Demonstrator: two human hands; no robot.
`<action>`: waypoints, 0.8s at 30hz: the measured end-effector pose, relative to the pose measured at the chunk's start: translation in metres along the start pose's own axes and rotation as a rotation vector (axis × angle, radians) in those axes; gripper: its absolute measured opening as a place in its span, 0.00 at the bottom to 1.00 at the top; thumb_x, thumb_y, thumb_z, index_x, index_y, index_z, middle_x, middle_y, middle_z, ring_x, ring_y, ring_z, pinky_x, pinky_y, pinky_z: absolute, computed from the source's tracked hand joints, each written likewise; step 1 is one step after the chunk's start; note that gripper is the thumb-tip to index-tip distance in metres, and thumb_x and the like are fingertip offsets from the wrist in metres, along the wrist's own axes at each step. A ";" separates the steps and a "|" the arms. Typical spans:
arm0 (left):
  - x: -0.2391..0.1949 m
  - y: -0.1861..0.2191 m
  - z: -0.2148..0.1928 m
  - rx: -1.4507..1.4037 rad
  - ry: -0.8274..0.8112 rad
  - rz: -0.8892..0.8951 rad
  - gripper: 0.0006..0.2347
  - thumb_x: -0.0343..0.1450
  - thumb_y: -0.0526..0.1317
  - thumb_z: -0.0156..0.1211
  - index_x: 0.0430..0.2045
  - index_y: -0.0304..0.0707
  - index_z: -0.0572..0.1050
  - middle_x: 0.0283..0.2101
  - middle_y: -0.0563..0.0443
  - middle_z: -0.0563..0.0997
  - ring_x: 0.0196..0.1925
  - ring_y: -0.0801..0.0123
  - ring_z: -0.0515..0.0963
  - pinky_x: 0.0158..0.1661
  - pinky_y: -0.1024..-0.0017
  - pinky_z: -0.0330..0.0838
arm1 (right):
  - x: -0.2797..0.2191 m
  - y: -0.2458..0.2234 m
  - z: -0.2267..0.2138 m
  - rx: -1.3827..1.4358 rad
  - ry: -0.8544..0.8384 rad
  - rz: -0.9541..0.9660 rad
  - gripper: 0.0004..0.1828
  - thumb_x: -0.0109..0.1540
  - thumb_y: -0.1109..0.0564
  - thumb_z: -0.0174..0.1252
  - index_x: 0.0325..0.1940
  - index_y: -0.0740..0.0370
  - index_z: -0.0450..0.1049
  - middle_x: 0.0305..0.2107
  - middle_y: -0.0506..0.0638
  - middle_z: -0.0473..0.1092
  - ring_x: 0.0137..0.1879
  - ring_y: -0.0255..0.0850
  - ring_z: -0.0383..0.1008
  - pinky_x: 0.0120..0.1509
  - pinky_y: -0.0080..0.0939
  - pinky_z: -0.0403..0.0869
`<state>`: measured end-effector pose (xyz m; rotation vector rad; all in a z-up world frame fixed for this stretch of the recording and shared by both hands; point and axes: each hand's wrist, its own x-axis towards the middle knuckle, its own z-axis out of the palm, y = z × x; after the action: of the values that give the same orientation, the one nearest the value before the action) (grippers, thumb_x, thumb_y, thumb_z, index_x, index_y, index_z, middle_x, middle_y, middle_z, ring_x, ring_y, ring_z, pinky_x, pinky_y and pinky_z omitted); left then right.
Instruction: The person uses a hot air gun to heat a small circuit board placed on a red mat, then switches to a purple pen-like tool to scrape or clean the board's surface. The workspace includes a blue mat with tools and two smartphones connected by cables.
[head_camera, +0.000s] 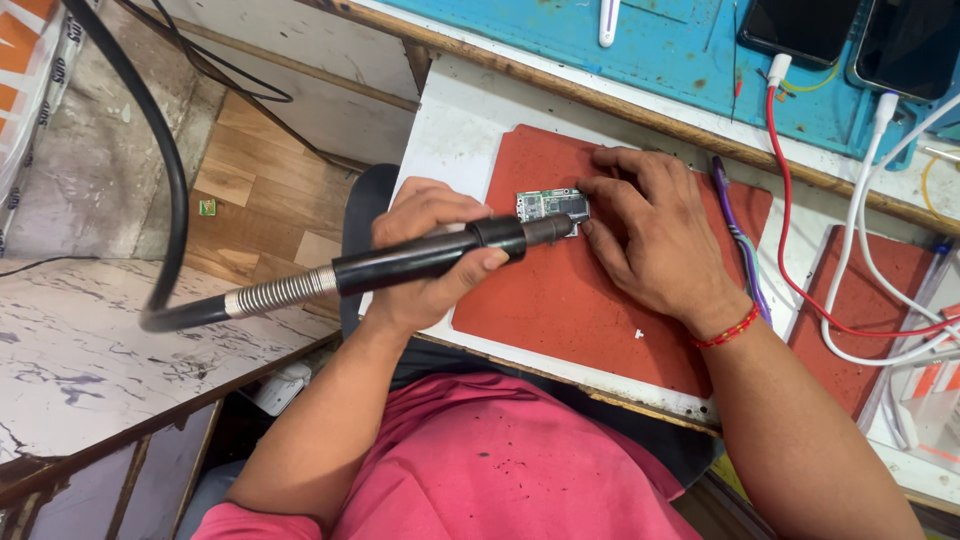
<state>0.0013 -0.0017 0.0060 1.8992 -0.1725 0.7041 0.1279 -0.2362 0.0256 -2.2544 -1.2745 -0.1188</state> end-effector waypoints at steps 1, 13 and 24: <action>0.000 0.000 0.001 0.050 0.044 -0.055 0.16 0.70 0.48 0.72 0.37 0.34 0.79 0.38 0.47 0.84 0.45 0.62 0.80 0.48 0.68 0.75 | 0.001 0.000 0.000 -0.002 0.000 0.000 0.20 0.60 0.59 0.65 0.56 0.62 0.76 0.59 0.56 0.67 0.65 0.56 0.66 0.70 0.55 0.66; -0.001 0.000 0.000 0.058 0.036 -0.061 0.15 0.70 0.47 0.72 0.36 0.35 0.78 0.39 0.48 0.84 0.45 0.61 0.81 0.49 0.68 0.76 | -0.001 0.000 -0.001 0.000 -0.001 0.006 0.19 0.60 0.59 0.64 0.55 0.62 0.76 0.58 0.57 0.67 0.64 0.56 0.66 0.69 0.56 0.66; -0.003 0.001 0.004 0.111 0.130 -0.129 0.15 0.70 0.48 0.73 0.38 0.35 0.79 0.40 0.49 0.83 0.50 0.62 0.80 0.52 0.67 0.75 | 0.000 -0.001 0.001 0.004 0.012 0.024 0.20 0.61 0.60 0.64 0.57 0.64 0.75 0.58 0.58 0.68 0.63 0.57 0.66 0.68 0.55 0.66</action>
<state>0.0000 -0.0059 0.0040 1.9432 0.0727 0.7597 0.1274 -0.2352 0.0252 -2.2612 -1.2400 -0.1206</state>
